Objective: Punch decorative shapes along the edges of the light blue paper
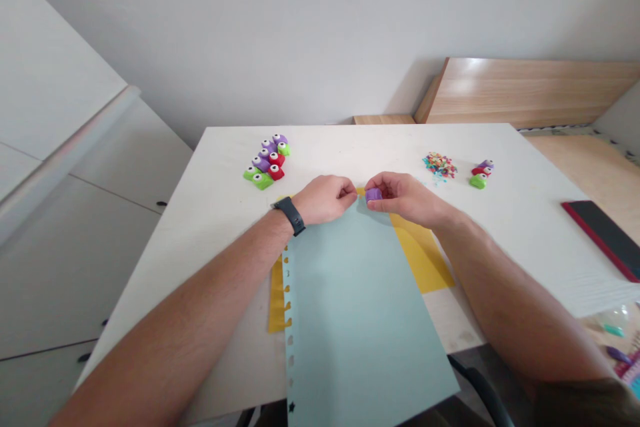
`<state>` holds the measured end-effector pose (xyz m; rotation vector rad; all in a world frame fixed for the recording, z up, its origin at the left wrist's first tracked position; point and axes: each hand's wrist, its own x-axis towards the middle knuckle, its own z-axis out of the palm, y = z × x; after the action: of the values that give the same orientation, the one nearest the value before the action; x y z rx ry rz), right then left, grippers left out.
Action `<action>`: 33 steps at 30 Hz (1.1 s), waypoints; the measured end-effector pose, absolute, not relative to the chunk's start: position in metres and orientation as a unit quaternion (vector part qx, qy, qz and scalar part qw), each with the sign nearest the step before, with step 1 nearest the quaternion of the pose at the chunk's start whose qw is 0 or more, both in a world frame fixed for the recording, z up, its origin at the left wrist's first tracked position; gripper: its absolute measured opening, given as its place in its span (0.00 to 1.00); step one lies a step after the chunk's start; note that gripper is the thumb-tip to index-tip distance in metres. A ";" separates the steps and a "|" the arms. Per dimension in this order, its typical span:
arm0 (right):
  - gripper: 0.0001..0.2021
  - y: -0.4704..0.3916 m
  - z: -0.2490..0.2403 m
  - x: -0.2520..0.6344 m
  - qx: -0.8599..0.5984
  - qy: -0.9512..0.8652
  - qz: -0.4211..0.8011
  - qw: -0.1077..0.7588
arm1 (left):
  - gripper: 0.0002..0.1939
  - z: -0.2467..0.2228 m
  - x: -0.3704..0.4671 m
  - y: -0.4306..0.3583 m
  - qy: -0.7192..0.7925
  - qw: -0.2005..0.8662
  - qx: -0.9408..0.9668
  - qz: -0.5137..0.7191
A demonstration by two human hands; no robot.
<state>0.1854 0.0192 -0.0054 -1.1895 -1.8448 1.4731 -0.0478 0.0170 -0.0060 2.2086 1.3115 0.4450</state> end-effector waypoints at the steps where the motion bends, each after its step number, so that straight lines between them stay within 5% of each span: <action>1: 0.17 0.019 -0.005 0.185 -0.435 -0.673 0.545 0.245 | 0.13 -0.006 -0.048 0.017 0.486 0.263 0.817 0.163; 33: 0.17 0.018 0.001 0.187 -0.430 -0.730 0.455 0.274 | 0.15 -0.007 -0.046 0.015 0.467 0.271 0.818 0.199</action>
<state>0.1868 0.0182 0.0013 -1.1557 -1.9636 1.2248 -0.0457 0.0151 -0.0066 2.2040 1.2572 0.5357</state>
